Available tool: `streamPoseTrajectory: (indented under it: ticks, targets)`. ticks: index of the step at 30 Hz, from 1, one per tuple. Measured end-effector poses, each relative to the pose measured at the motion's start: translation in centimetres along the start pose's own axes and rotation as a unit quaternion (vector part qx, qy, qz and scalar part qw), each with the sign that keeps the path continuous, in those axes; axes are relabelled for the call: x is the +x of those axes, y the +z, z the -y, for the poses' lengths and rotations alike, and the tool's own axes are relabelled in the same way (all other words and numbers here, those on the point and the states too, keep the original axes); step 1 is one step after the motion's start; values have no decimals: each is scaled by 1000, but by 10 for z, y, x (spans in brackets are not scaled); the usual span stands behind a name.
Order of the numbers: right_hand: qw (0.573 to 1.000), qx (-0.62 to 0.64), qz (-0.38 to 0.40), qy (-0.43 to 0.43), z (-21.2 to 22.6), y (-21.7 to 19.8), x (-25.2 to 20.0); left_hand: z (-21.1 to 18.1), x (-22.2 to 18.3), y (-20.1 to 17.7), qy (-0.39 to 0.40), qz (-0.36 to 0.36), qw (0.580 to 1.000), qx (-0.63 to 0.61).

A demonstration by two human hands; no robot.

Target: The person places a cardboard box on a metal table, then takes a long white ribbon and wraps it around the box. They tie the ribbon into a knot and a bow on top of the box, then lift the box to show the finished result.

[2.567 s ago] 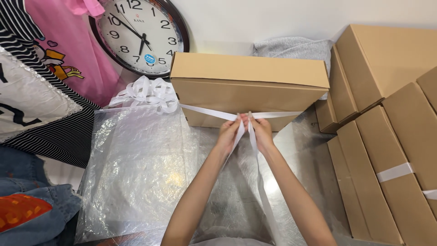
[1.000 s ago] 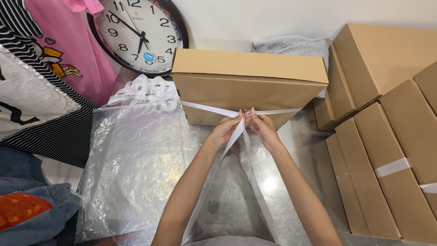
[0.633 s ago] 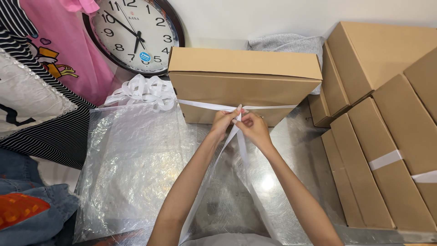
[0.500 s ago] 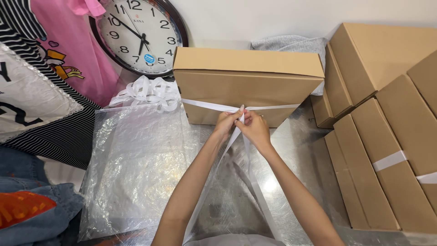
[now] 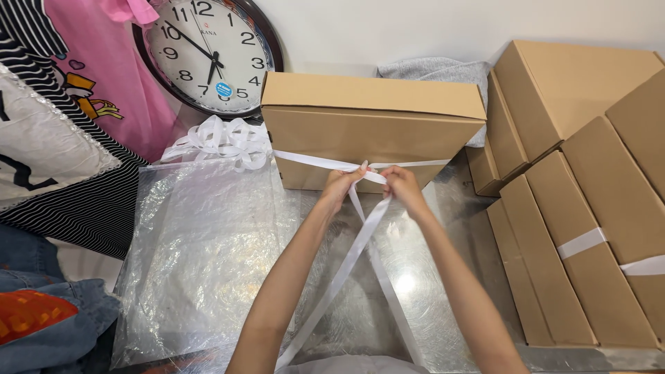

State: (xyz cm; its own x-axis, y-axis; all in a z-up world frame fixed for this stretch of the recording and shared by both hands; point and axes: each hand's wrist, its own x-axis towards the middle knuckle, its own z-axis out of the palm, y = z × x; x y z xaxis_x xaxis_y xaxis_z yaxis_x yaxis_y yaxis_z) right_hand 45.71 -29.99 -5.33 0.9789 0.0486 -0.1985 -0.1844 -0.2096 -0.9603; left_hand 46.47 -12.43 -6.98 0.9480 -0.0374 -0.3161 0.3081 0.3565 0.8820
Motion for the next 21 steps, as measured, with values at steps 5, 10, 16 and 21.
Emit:
streamPoseTrajectory:
  ticks: [5,10,16,21]
  targets:
    - [987,-147,57,9,7,-28,-16,-45,-44,11,-25,0,1000,-11]
    - [983,-149,107,-12,43,-11,-50,-47,-43,11,-29,-4,1000,-12]
    - [996,33,82,-34,24,21,-29,-16,-6,-1,-31,-16,999,-17]
    - [993,12,-8,-114,23,17,-29,-27,-14,-3,-31,11,999,-19]
